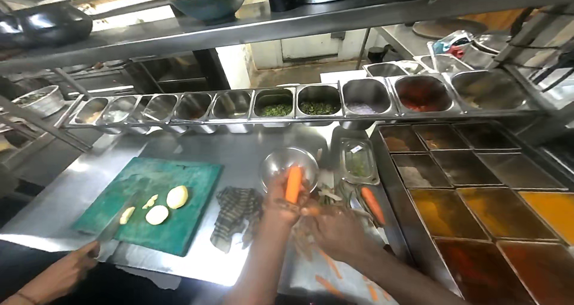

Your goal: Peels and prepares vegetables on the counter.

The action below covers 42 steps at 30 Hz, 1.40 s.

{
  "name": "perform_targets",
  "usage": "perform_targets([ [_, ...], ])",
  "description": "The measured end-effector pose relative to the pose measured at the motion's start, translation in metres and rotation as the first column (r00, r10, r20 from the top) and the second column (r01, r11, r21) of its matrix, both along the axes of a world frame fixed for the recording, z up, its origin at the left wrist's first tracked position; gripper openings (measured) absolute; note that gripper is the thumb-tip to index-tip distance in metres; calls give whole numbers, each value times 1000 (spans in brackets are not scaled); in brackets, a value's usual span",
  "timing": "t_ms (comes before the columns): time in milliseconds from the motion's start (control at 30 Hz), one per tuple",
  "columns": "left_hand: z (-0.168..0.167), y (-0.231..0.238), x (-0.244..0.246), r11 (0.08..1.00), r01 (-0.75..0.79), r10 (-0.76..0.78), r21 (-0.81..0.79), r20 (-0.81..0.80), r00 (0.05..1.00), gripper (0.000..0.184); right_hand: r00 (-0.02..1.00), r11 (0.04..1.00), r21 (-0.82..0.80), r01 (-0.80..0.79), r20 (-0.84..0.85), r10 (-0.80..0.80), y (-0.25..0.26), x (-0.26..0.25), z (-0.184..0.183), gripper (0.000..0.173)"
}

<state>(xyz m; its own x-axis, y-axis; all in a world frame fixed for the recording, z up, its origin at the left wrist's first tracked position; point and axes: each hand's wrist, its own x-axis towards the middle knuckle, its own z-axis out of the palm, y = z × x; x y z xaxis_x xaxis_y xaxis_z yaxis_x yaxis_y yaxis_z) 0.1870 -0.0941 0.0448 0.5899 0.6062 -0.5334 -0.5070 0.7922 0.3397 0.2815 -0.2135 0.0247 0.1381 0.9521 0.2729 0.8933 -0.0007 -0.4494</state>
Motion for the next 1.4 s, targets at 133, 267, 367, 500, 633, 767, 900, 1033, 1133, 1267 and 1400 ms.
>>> perform_targets([
  [133,-4,-2,-2,998,24,-24,64,5,1000,27,978,986,-165,38,-196,-71,21,32,26,45],
  [267,-4,-2,-8,984,137,-144,111,53,988,27,958,958,-274,80,-244,-150,30,40,34,42],
  [367,0,1,-7,994,70,-68,86,-26,997,27,994,988,-157,-6,-112,-12,7,10,10,46],
  [500,-1,1,-2,999,-23,27,46,-80,996,40,999,999,-30,-27,-34,26,2,5,2,52],
  [633,-4,1,-6,989,83,-82,121,-10,997,32,968,973,-231,27,-238,-84,28,32,27,43],
  [767,-10,4,-10,980,142,-148,139,37,988,32,959,964,-254,82,-243,-146,32,34,30,43],
  [900,-5,3,-5,998,-2,5,59,-52,999,31,1000,1000,-2,0,-8,0,3,-1,-9,52],
  [1033,-6,3,-1,999,-40,41,32,-57,998,33,997,996,-94,9,-70,-15,14,16,3,53],
  [1133,-6,3,-4,995,57,-56,81,-18,998,31,960,961,-274,45,-255,-118,35,39,25,44],
  [1267,-7,6,-8,990,88,-87,107,-12,996,28,972,959,-279,50,-209,-111,29,31,25,44],
  [1400,-8,9,-4,999,3,-2,37,-13,1000,32,996,993,-111,-50,-76,42,5,0,-1,53],
])
